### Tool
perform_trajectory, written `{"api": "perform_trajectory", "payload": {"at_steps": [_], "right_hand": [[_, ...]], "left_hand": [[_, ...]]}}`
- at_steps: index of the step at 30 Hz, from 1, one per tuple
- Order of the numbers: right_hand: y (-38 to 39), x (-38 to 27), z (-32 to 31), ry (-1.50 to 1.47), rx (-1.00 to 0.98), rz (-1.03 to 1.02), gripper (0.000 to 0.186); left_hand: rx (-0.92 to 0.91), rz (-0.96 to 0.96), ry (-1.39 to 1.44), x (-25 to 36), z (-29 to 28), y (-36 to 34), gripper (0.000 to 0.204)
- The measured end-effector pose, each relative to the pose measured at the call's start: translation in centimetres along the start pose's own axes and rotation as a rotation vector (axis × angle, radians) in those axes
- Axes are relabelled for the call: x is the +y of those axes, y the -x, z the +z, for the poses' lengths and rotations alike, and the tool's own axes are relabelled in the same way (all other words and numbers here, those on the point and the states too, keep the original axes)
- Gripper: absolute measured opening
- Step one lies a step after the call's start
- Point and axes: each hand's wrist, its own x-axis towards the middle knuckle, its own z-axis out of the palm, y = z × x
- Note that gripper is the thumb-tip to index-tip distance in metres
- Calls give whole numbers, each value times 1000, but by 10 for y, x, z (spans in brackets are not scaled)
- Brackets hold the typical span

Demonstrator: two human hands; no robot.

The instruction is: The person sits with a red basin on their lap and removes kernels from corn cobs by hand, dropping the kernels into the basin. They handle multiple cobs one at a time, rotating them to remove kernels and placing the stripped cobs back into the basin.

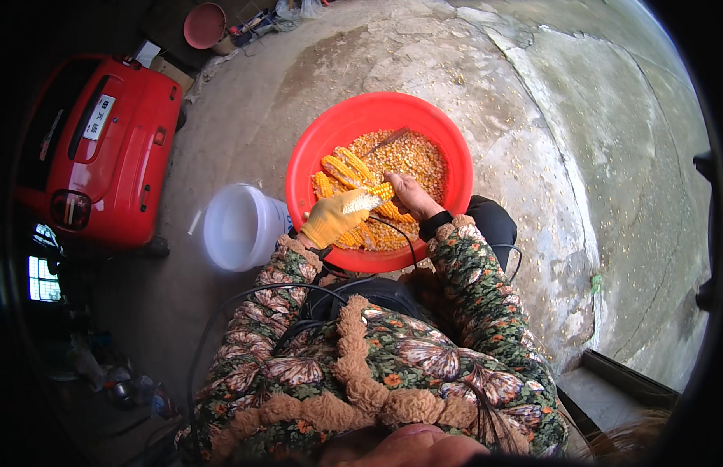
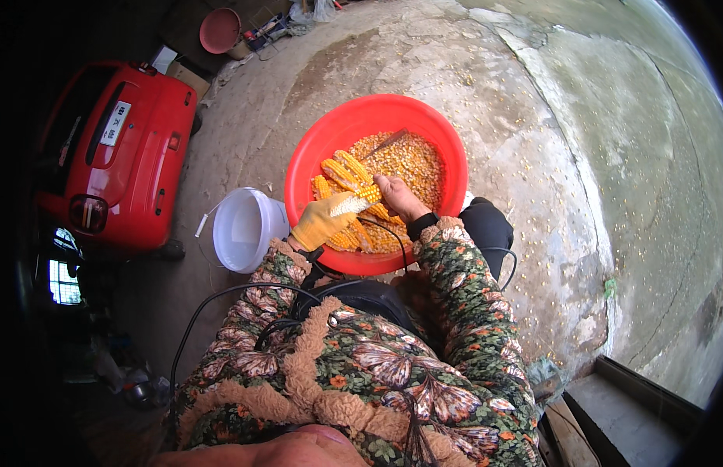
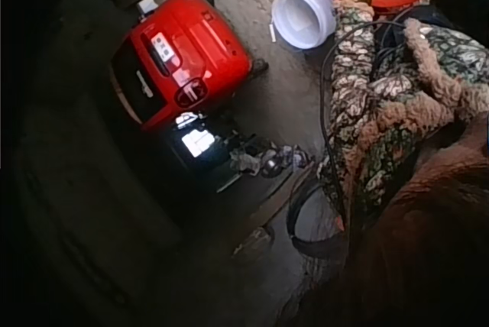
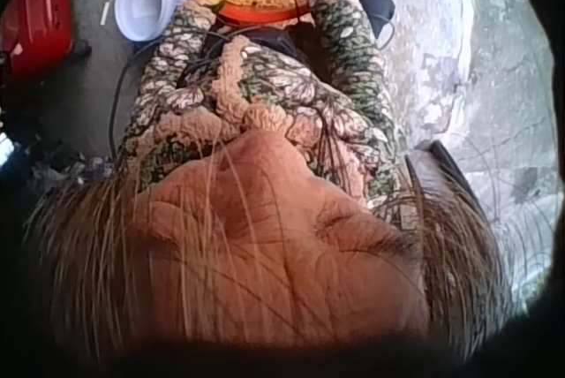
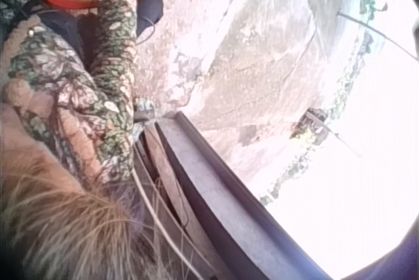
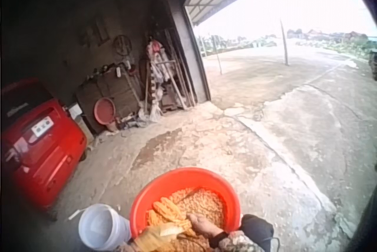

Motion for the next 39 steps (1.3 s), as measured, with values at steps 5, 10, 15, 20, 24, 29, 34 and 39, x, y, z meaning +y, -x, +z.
{"api": "perform_trajectory", "payload": {"at_steps": [5,10,15,20,24,29,34,39], "right_hand": [[-1,-1,-5,-9,-37,-11,38],[1,-3,-8,132,-24,-115,48],[2,-7,-5,119,-68,-72,49],[11,-12,-4,-86,-108,-197,45],[7,-12,1,217,-11,-449,46],[-3,-1,5,428,226,-610,46],[-7,4,-3,175,95,-362,48],[-13,5,0,322,220,-535,45]], "left_hand": [[-6,43,6,-2,-1,0,35],[-6,-169,305,4,-4,0,34],[-52,-227,320,3,-9,1,34],[-48,-239,307,-3,-15,-6,30],[-49,-173,325,-5,-20,-4,31],[-3,-127,291,-7,-12,-1,33],[38,-253,411,-4,-7,-3,38],[25,-221,96,5,-12,-4,46]]}}
